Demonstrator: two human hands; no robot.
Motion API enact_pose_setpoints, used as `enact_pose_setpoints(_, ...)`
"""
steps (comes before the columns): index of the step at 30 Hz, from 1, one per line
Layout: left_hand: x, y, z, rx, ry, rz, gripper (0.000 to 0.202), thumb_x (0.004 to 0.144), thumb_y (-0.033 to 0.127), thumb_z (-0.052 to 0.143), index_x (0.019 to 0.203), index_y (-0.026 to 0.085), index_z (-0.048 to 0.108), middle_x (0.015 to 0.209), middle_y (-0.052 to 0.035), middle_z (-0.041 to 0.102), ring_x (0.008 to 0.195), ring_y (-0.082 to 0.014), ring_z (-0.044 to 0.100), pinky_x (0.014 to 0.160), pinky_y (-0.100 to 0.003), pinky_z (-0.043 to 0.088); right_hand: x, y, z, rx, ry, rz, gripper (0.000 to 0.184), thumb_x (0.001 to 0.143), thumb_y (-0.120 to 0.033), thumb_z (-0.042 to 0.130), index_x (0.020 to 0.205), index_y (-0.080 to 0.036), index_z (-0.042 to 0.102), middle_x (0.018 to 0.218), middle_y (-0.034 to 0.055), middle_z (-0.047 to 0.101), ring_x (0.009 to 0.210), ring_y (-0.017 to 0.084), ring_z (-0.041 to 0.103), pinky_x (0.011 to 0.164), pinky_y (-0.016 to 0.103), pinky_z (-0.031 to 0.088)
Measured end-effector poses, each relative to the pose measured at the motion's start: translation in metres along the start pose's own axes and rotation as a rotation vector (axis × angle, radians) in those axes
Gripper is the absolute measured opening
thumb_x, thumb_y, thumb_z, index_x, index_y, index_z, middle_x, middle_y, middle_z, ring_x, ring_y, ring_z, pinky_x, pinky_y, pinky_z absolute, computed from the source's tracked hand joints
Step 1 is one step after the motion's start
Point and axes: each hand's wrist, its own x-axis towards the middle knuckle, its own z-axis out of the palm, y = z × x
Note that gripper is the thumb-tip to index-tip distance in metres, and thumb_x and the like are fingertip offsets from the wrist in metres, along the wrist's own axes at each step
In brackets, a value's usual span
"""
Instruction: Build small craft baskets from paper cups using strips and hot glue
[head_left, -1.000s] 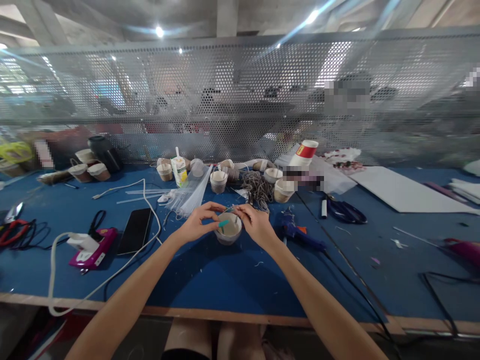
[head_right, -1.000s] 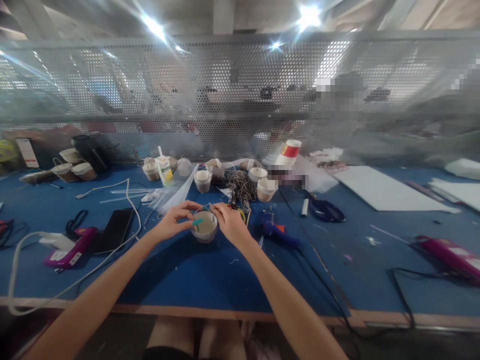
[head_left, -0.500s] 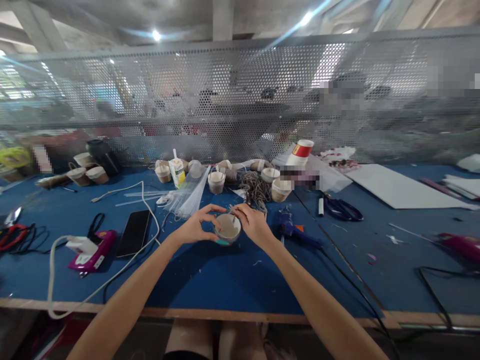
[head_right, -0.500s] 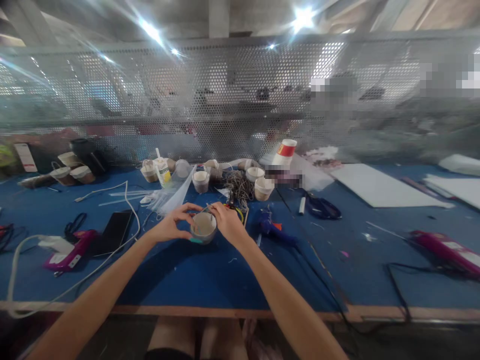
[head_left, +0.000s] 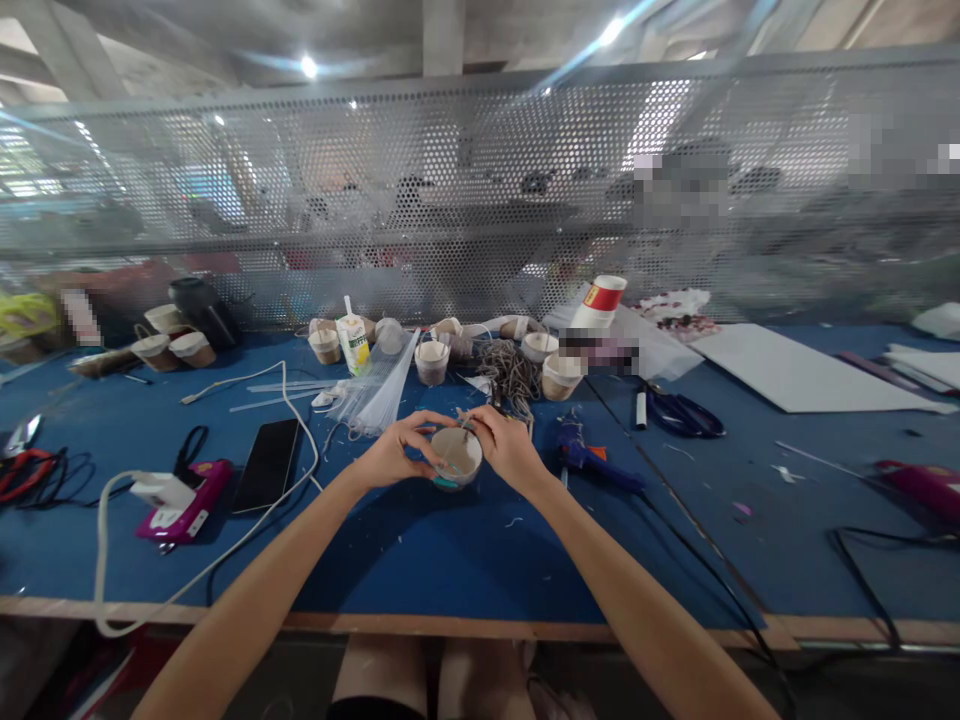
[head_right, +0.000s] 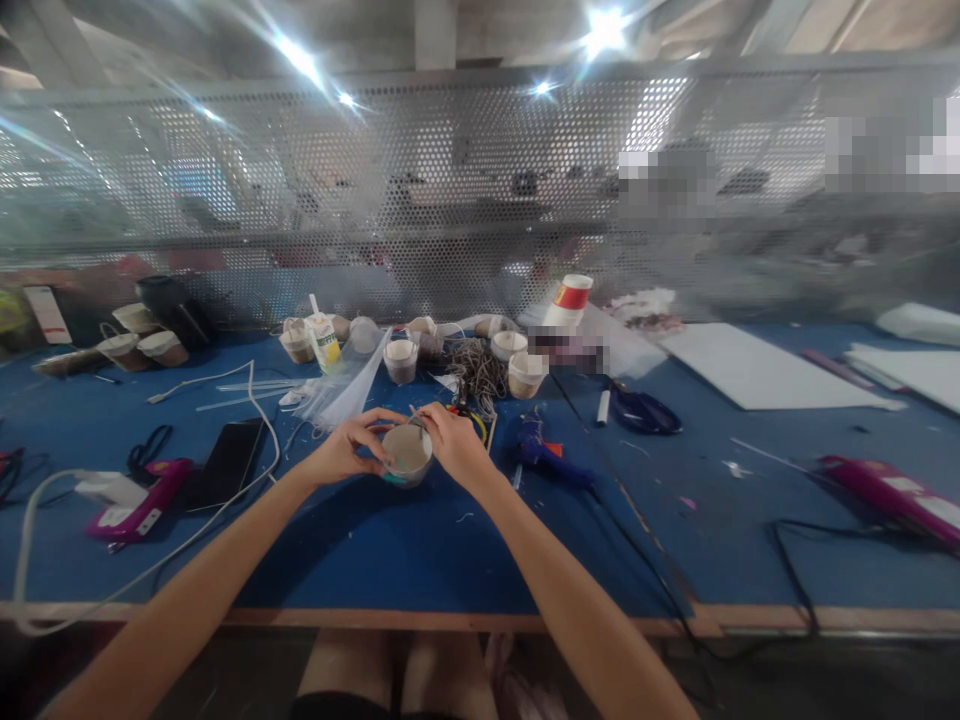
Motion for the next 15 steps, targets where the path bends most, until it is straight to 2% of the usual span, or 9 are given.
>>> enact_pose_setpoints(3, 0.001, 0.004, -0.003, 0.022, -0.023, -0.018, 0.014, 0.060, 0.023, 0.076, 0.071, 0.021, 0.070, 0.117, -0.0080, 0.052, 0.112, -0.0247, 0.050, 0.098, -0.044, 0.039, 0.001, -0.001, -0.003, -0.021, -0.006, 0.009, 0.018, 0.088, -0.024, 0.042, 0.087, -0.018, 0.060, 0.077, 0.0049, 0.069, 0.063, 0.015, 0.064, 0.059, 0.022, 0.044)
enact_pose_setpoints(5, 0.001, 0.006, -0.005, 0.058, 0.002, -0.023, 0.020, 0.059, 0.028, 0.076, 0.076, 0.020, 0.068, 0.114, -0.0091, 0.053, 0.112, -0.0251, 0.050, 0.097, -0.043, 0.039, 0.002, -0.004, -0.007, -0.029, -0.003, 0.009, 0.020, 0.088, -0.026, 0.043, 0.088, -0.019, 0.061, 0.079, 0.0049, 0.070, 0.063, 0.015, 0.064, 0.059, 0.022, 0.044)
enact_pose_setpoints(9, 0.003, 0.014, -0.007, 0.131, 0.200, -0.025, 0.031, 0.074, 0.040, 0.061, 0.098, 0.019, 0.061, 0.107, -0.0098, 0.056, 0.103, -0.0221, 0.054, 0.089, -0.039, 0.044, 0.007, -0.013, -0.018, -0.025, 0.033, -0.028, 0.021, 0.088, -0.027, 0.044, 0.089, -0.018, 0.063, 0.083, 0.0047, 0.071, 0.069, 0.015, 0.065, 0.062, 0.022, 0.046)
enact_pose_setpoints(12, 0.009, 0.030, -0.006, 0.241, 0.322, -0.007, 0.041, 0.084, 0.041, 0.045, 0.120, 0.021, 0.044, 0.110, -0.0100, 0.055, 0.097, -0.0188, 0.055, 0.082, -0.034, 0.047, 0.013, -0.020, -0.025, -0.087, 0.056, -0.094, 0.023, 0.088, -0.027, 0.044, 0.089, -0.018, 0.064, 0.083, 0.0057, 0.071, 0.075, 0.016, 0.065, 0.066, 0.024, 0.046)
enact_pose_setpoints(13, 0.012, 0.037, -0.006, 0.318, 0.325, 0.001, 0.044, 0.085, 0.041, 0.043, 0.124, 0.022, 0.040, 0.112, -0.0100, 0.054, 0.095, -0.0182, 0.055, 0.080, -0.033, 0.048, 0.016, -0.023, -0.027, -0.118, 0.048, -0.124, 0.023, 0.088, -0.027, 0.044, 0.089, -0.018, 0.065, 0.083, 0.0060, 0.071, 0.076, 0.017, 0.065, 0.067, 0.024, 0.046)
enact_pose_setpoints(15, 0.019, 0.050, -0.005, 0.543, 0.263, -0.006, 0.041, 0.085, 0.039, 0.044, 0.123, 0.023, 0.044, 0.112, -0.0091, 0.055, 0.091, -0.0177, 0.056, 0.080, -0.033, 0.046, 0.021, -0.027, -0.031, -0.171, 0.013, -0.177, 0.022, 0.088, -0.026, 0.045, 0.089, -0.018, 0.065, 0.082, 0.0064, 0.070, 0.076, 0.017, 0.064, 0.066, 0.025, 0.046)
